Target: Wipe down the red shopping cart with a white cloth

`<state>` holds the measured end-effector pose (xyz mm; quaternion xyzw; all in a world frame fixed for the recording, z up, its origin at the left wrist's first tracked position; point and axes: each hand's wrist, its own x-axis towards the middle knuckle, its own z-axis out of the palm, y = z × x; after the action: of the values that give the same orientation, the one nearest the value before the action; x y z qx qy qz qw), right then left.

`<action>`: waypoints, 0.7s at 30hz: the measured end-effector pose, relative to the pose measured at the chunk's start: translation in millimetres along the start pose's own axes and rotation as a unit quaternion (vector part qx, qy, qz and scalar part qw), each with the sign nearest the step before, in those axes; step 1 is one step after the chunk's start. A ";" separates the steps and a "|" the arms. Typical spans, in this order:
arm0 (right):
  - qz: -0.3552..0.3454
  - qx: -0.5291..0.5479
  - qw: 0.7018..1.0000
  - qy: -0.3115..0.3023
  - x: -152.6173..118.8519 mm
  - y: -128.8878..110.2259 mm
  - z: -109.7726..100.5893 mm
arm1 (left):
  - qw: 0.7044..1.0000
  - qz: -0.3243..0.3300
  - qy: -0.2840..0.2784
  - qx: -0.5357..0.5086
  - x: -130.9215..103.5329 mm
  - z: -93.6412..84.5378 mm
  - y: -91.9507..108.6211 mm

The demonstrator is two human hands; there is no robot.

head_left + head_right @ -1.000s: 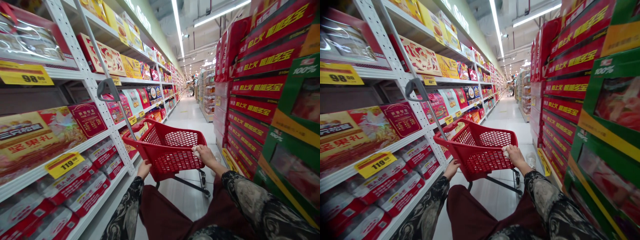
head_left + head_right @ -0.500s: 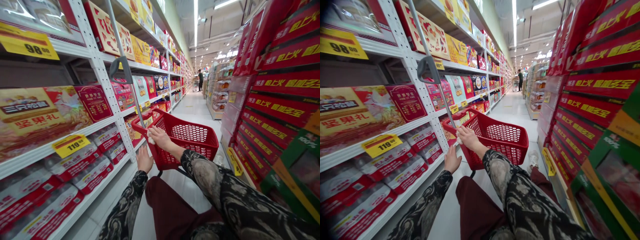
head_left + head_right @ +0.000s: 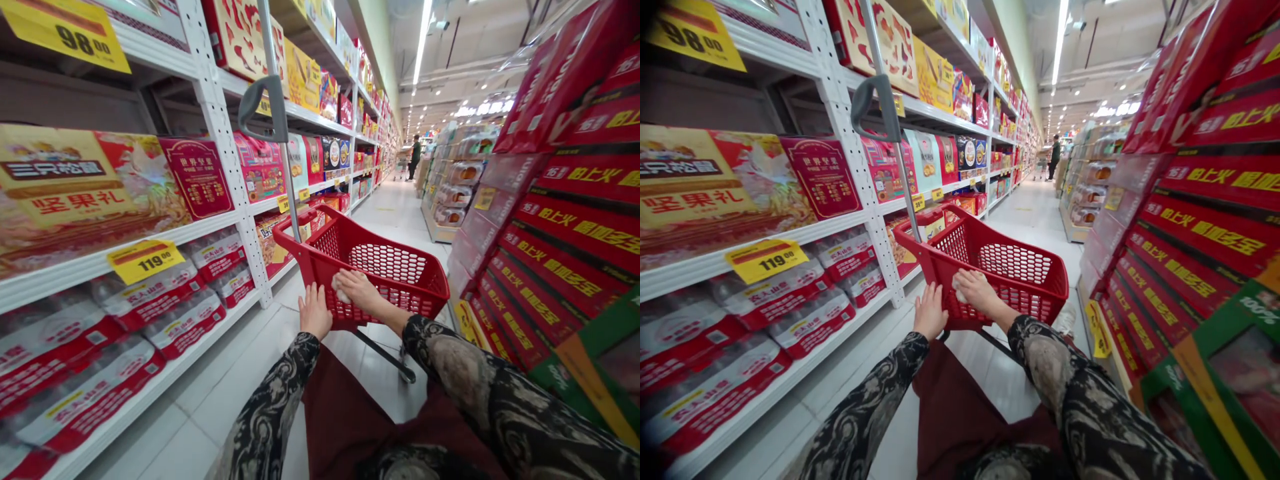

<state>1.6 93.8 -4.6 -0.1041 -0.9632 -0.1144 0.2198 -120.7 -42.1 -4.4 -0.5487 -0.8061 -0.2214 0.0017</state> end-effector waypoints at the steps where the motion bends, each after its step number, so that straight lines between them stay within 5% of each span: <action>1: 0.014 -0.004 1.000 0.025 6.2 2.6 -6.9 | 1.000 0.002 -0.001 0.003 -0.2 0.9 2.9; 5: 0.019 -0.025 0.999 0.041 10.7 13.3 -16.7 | 0.999 0.036 -0.010 0.018 -1.1 1.7 19.2; 12: 0.016 -0.042 0.999 -0.013 -69.6 14.5 14.7 | 0.990 0.119 -0.050 0.060 -11.7 16.0 54.0; 21: 0.073 -0.038 0.994 0.071 -71.3 38.5 -36.3 | 0.989 0.105 -0.049 0.096 -9.7 26.3 82.6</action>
<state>88.6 110.2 2.1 -0.1742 -0.9299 -0.1413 0.2915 -37.4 -16.5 -1.1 -0.6380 -0.7606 -0.1139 0.0379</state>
